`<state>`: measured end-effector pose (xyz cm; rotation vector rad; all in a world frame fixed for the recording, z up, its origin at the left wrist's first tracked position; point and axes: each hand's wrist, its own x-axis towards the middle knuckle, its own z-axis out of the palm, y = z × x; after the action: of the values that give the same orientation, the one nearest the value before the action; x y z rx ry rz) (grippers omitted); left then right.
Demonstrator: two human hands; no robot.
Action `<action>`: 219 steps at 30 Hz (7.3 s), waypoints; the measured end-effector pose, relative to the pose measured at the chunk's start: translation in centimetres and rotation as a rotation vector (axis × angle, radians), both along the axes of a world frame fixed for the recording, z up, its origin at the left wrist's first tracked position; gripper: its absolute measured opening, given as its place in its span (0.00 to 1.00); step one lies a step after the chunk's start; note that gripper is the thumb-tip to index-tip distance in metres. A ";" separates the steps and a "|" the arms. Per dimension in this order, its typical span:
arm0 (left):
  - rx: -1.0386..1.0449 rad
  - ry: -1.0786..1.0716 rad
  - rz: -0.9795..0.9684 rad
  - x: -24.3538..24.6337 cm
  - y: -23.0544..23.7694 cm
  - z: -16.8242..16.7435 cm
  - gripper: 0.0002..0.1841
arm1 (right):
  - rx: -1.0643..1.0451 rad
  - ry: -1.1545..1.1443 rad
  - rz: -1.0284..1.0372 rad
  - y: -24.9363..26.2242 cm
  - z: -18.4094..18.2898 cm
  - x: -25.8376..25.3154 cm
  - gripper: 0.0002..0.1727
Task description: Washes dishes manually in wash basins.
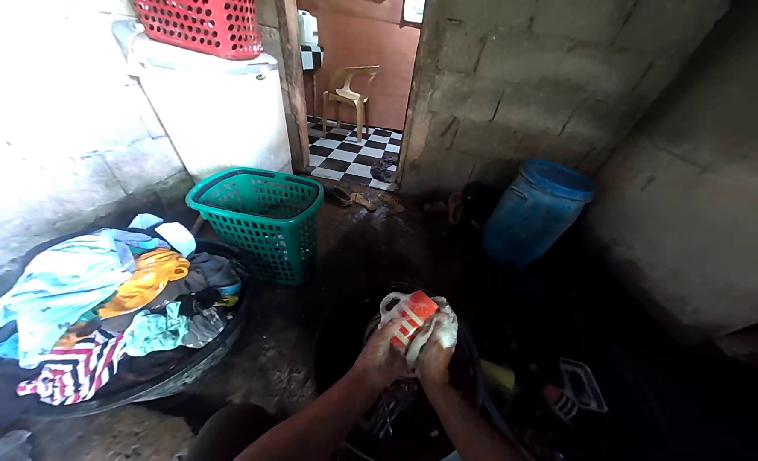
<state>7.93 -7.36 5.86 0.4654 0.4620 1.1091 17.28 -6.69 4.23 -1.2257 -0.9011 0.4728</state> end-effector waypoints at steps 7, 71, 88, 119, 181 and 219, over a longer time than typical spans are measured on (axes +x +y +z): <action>0.125 0.597 0.078 0.0 -0.4 0.4 0.12 | -0.337 -0.452 0.079 -0.5 2.4 2.2 0.31; 0.553 1.051 -0.636 -2.4 1.2 -0.3 0.14 | -0.838 -0.535 0.578 -1.3 5.8 5.4 0.30; 0.681 1.278 -0.345 -1.3 0.9 -1.9 0.20 | -0.404 0.146 0.523 -0.9 3.6 7.1 0.12; 0.350 0.733 -0.351 -2.4 1.5 -1.8 0.08 | -0.512 -0.258 0.412 -3.3 5.2 4.2 0.22; 0.508 2.014 -1.215 -5.9 6.4 -13.2 0.28 | -1.260 -0.162 -0.399 -7.7 -21.0 42.4 0.26; 0.704 1.875 -1.023 -2.2 6.3 -9.7 0.24 | -0.608 0.272 -0.042 1.7 -1.4 25.0 0.19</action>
<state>5.69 -1.07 -3.85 2.0795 1.1988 -0.5416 42.28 -4.95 2.85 -1.6733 -0.5055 0.8975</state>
